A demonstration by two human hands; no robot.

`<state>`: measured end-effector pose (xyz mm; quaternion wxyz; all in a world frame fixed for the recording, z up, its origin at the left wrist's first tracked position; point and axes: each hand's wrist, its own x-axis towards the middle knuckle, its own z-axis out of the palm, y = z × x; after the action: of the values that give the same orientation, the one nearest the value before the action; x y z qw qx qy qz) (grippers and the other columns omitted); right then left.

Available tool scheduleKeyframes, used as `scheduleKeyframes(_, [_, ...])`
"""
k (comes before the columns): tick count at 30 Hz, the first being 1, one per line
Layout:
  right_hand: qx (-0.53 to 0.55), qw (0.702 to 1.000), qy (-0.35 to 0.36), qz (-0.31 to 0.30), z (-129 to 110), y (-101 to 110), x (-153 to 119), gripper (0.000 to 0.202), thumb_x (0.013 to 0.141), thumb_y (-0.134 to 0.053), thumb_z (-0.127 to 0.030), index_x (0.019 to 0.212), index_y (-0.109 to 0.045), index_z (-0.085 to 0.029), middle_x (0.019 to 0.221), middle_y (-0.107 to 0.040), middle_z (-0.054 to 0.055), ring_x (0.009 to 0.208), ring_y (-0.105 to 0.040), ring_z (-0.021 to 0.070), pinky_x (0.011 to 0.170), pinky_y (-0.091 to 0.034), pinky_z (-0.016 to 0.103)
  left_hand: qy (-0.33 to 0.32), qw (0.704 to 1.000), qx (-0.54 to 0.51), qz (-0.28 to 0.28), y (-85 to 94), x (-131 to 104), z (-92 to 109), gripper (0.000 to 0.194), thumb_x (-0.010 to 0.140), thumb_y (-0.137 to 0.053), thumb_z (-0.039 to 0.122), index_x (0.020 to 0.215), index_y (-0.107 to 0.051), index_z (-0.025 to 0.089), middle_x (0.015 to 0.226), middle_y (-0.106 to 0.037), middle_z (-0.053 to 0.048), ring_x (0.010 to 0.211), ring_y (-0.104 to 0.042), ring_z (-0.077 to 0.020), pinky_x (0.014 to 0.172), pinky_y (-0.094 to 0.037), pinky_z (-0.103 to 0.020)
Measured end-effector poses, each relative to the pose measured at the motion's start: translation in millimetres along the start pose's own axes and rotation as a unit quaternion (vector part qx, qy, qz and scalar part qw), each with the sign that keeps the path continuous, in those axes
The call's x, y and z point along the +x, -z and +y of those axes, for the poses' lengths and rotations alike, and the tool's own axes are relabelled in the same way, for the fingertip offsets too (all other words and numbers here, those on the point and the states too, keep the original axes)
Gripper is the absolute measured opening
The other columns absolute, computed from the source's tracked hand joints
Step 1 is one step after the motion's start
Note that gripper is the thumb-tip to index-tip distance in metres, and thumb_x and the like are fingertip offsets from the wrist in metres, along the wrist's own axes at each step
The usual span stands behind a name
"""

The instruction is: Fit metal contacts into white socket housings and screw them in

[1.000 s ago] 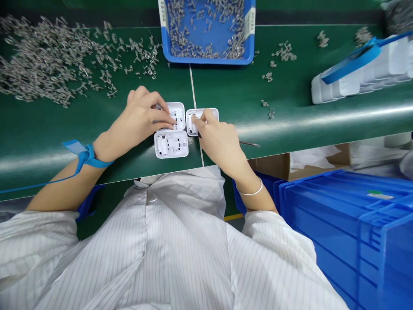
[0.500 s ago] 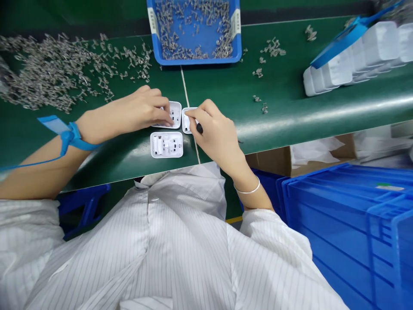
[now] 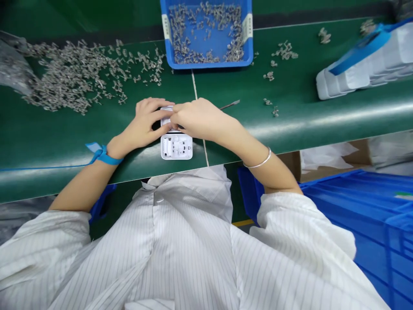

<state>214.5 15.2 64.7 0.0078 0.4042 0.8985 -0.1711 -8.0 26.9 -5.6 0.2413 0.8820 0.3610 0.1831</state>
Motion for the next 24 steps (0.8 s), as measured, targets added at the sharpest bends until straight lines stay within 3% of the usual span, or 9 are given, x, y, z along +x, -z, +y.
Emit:
scheduleKeyframes(6, [0.022, 0.996, 0.077, -0.037, 16, 6, 12, 0.02, 0.097, -0.054, -0.02, 0.091, -0.074, -0.023, 0.106, -0.074, 0.0, 0.082, -0.061, 0.0139, 0.066, -0.033, 0.028, 0.01, 1.0, 0.004, -0.002, -1.5, 1, -2, 0.04, 0.104, -0.04, 0.045, 0.132, -0.063, 0.027, 0.14, -0.059, -0.007, 0.141, -0.042, -0.0309, 0.124, -0.019, -0.057])
scheduleKeyframes(12, [-0.075, 0.986, 0.133, -0.07, 24, 4, 9, 0.022, 0.094, -0.056, -0.012, 0.103, -0.073, -0.023, 0.125, -0.071, -0.001, 0.069, -0.053, 0.0098, 0.06, -0.024, 0.03, 0.009, 1.0, -0.002, 0.003, -5.0, 0, -1, 0.036, 0.102, -0.044, 0.039, 0.129, -0.065, 0.028, 0.139, -0.059, -0.006, 0.142, -0.041, -0.0312, 0.126, -0.018, -0.057])
scheduleKeyframes(16, [-0.023, 0.989, 0.126, -0.07, 26, 5, 12, 0.018, 0.096, -0.056, -0.022, 0.099, -0.073, -0.024, 0.113, -0.072, 0.001, 0.075, -0.057, 0.0124, 0.063, -0.032, 0.028, 0.006, 1.0, -0.002, 0.005, -5.6, 0, -1, 0.034, 0.102, -0.044, 0.039, 0.128, -0.065, 0.029, 0.138, -0.059, -0.006, 0.142, -0.041, -0.0309, 0.125, -0.018, -0.057])
scheduleKeyframes(24, [0.087, 0.977, 0.127, -0.147, 36, 19, 26, 0.017, 0.092, -0.061, -0.036, 0.087, -0.073, -0.025, 0.09, -0.071, -0.001, 0.078, -0.06, 0.0147, 0.069, -0.041, 0.029, 0.001, 1.0, -0.004, 0.011, -6.2, -2, 0, 0.032, 0.104, -0.043, 0.039, 0.125, -0.066, 0.03, 0.136, -0.06, -0.005, 0.143, -0.04, -0.0302, 0.126, -0.016, -0.059])
